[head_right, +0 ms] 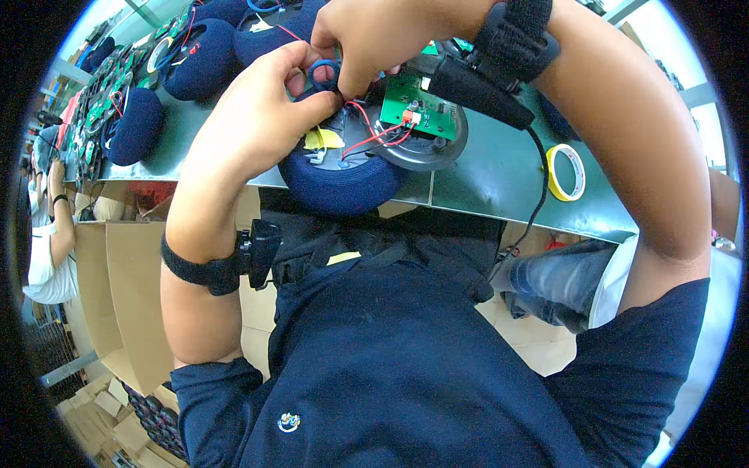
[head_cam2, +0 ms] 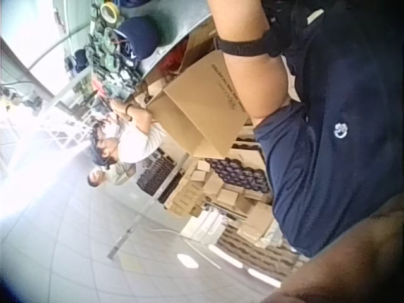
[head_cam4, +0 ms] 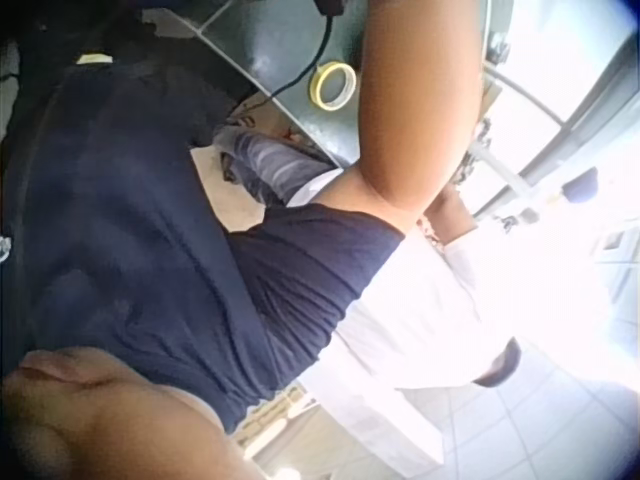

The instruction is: Connecting wires to a printed circuit board and securing it inside a circular speaker housing using tape.

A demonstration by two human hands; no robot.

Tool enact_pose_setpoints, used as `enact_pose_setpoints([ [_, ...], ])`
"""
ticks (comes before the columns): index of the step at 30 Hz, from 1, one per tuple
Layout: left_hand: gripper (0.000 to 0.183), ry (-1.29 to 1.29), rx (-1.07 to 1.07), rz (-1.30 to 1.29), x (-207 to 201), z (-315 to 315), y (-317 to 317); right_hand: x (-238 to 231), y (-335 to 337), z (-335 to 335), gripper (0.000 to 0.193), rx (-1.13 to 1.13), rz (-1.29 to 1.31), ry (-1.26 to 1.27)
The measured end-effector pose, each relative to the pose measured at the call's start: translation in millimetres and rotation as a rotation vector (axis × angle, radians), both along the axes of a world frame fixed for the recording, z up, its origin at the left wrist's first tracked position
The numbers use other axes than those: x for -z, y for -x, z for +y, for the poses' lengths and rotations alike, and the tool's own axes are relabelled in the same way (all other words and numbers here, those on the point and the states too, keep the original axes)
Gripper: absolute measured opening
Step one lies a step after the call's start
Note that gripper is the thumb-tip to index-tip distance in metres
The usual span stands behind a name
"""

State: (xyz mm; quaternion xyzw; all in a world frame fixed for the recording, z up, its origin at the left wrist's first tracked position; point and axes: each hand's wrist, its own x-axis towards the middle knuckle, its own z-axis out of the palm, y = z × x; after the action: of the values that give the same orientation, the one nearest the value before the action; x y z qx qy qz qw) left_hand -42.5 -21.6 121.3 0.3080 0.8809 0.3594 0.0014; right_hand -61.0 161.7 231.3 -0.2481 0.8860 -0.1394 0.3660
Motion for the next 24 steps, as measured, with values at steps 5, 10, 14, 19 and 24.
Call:
enact_pose_setpoints([
  [5, 0.043, -0.015, -0.049, 0.067, 3, 3, -8, 7, 13, 21, 0.035, 0.037, -0.199, 0.119],
  [10, 0.036, -0.078, 0.009, -0.026, 11, 2, -1, 14, 5, 29, 0.033, 0.120, -0.249, 0.210],
  [14, 0.026, -0.260, 0.126, -0.247, 20, -2, 1, 19, -7, 23, 0.032, 0.255, -0.169, 0.147],
  [19, 0.025, -0.331, 0.150, -0.378, 18, -4, 0, 26, -7, 30, 0.032, 0.238, -0.204, 0.274],
  [24, 0.023, -0.424, 0.246, -0.412, 24, -1, 10, 17, -6, 25, 0.036, 0.228, -0.157, 0.263],
])
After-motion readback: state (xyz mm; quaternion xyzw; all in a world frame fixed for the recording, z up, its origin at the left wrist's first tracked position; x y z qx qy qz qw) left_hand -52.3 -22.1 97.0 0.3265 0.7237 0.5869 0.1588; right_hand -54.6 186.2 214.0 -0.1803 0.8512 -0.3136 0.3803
